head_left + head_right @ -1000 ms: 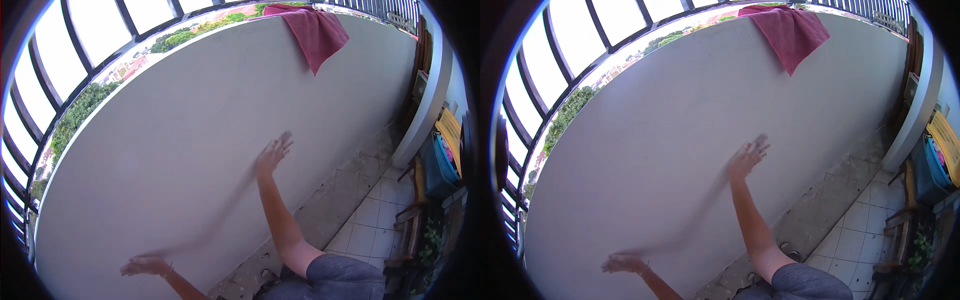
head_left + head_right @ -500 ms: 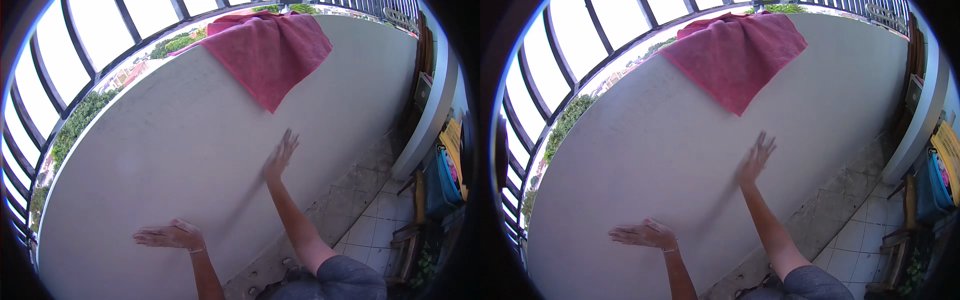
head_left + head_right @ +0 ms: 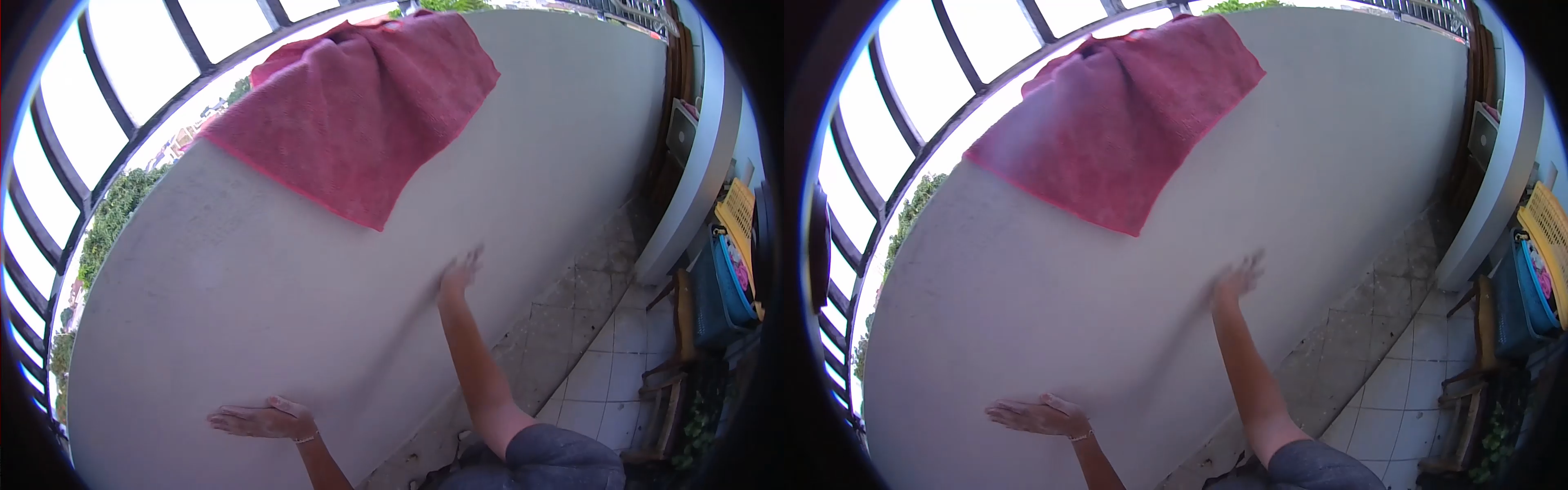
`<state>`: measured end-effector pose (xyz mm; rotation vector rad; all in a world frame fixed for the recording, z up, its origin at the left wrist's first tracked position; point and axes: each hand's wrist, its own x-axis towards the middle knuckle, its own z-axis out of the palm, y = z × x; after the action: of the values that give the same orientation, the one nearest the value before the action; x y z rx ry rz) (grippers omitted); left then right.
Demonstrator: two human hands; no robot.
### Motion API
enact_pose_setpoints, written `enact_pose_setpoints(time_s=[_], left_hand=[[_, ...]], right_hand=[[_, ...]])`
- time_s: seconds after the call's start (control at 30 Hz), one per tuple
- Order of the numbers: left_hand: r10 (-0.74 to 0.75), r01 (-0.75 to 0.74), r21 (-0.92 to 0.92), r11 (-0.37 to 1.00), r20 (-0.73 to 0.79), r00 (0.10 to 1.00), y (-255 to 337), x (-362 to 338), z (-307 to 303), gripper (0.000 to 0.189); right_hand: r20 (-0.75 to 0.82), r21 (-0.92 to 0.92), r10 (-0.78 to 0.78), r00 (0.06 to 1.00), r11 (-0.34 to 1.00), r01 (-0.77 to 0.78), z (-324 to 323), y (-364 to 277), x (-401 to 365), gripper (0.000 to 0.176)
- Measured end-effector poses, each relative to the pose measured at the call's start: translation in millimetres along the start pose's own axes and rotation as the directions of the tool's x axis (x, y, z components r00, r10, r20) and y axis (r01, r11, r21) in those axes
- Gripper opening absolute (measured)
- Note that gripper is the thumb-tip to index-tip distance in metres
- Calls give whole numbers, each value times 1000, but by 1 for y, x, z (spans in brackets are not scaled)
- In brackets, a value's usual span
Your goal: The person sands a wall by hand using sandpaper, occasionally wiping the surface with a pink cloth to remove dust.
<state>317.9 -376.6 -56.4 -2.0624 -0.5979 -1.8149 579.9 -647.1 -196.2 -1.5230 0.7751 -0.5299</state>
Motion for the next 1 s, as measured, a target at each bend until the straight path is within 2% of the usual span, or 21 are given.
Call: enact_pose_setpoints(time_s=[0.03, 0.07, 0.1, 0.13, 0.2, 0.27, 0.33, 0.37, 0.4, 0.47, 0.53, 0.63, 0.67, 0.7, 0.77, 0.87, 0.93, 1.0], left_hand=[[-12, 12, 18, 1000, -13, 1000, 2, -2, -1, 74], [-21, 22, 32, 999, -33, 999, 6, -1, 0, 75], [-32, 34, 43, 998, -61, 998, 10, 1, 4, 75], [-38, 40, 40, 998, -48, 998, 13, 0, 4, 76], [-54, 54, 33, 998, -25, 998, 13, -5, 4, 77], [-47, 49, 38, 998, -34, 998, 11, -10, 8, 77], [-24, 26, 50, 998, -35, 999, 6, -16, 8, 77], [-13, 15, 54, 998, -39, 999, 7, -20, 9, 77], [-8, 10, 60, 998, -42, 999, 10, -23, 11, 76], [1, 3, 71, 997, -61, 998, 14, -24, 15, 76], [33, -29, 66, 997, -61, 998, 12, -22, 12, 75], [34, -30, 58, 998, -72, 997, 21, -18, 12, 74], [30, -26, 67, 997, -68, 997, 22, -19, 12, 74], [28, -23, 74, 997, -65, 998, 24, -19, 12, 74], [29, -24, 77, 997, -58, 998, 21, -23, 11, 74], [56, -52, 66, 996, -60, 997, 24, -20, 10, 73], [69, -65, 64, 996, -70, 995, 23, -18, 9, 73], [70, -66, 63, 996, -69, 995, 22, -20, 9, 72]], right_hand=[[-52, 99, -261, 964, 959, 265, 5, -23, 5, 54], [-96, 172, -419, 903, 887, 430, -1, -64, -20, 54], [-137, 234, -564, 814, 780, 580, -9, -106, -44, 54], [-144, 282, -628, 764, 714, 640, -28, -154, -79, 54], [64, 86, -823, 564, 568, 819, -38, -135, -125, 52], [96, 149, -965, 245, 257, 955, -34, -60, -149, 52], [110, 220, -954, 278, 296, 929, -33, 20, -132, 51], [-15, 285, -812, 584, 556, 781, -24, 30, -118, 51], [-108, 382, -565, 818, 736, 559, -20, 29, -101, 51], [-168, -45, -491, 855, 870, 491, -10, 10, -24, 51], [-161, -22, -315, 935, 949, 316, -18, -39, 29, 51], [-217, 120, -498, 840, 840, 529, -33, -103, 16, 52], [-165, 128, -582, 796, 788, 603, -38, -113, -7, 55], [-116, 140, -660, 742, 729, 670, -43, -108, -35, 58], [17, 184, -698, 716, 706, 684, -46, -70, -73, 65], [130, 172, -791, 597, 611, 772, -49, 4, -51, 66], [53, 277, -721, 691, 676, 683, -48, 6, -16, 64], [-99, 245, -501, 860, 825, 509, -35, -12, 42, 62]])
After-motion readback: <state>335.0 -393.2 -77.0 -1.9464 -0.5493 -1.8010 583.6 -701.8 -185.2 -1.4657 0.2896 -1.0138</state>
